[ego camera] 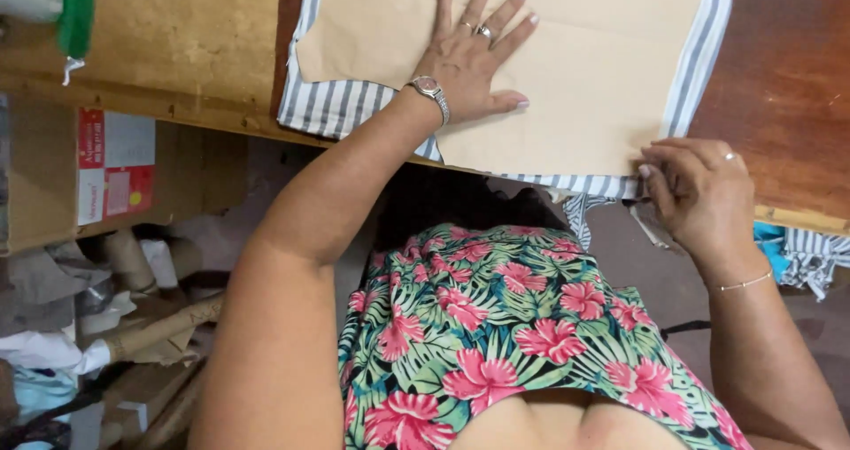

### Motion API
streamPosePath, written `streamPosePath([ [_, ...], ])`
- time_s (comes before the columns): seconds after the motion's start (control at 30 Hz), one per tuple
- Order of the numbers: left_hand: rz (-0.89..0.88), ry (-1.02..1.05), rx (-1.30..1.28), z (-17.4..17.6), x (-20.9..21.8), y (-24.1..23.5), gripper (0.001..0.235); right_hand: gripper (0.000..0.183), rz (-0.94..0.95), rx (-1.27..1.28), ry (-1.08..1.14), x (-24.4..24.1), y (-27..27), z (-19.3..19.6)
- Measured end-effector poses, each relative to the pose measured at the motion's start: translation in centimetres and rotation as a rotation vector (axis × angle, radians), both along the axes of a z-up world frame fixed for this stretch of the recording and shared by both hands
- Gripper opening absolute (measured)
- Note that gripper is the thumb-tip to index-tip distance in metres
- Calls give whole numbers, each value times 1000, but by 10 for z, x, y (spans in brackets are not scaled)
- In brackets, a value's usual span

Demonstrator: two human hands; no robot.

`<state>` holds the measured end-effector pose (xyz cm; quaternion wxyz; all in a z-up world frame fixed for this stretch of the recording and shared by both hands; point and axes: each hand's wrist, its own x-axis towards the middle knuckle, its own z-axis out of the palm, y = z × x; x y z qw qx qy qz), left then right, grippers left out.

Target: Smoothing striped fabric on a cutting table, positioning a paper pattern, and cutting the fabric using an electric rotary cutter.

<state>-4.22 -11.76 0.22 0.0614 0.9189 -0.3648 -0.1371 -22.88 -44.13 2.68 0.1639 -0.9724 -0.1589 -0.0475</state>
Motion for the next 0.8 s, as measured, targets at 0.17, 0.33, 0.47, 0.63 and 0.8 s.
streamPosePath([
  [0.17, -10, -22, 6, 1, 3, -4, 96, 23, -90, 44, -43, 44, -8, 10],
  [0.33, -29, -28, 27, -4, 12, -12, 95, 33, -179, -214, -69, 48, -10, -7],
  [0.47, 6, -45, -35, -10, 17, -38, 85, 30, -212, -209, -25, 44, -28, 0],
  [0.63, 62, -170, -146, -43, 44, -102, 57, 33, -283, -261, -80, 83, -100, 21],
  [0.8, 35, -257, -251, -35, 53, -143, 52, 34, -326, -328, -170, 173, -204, 11],
])
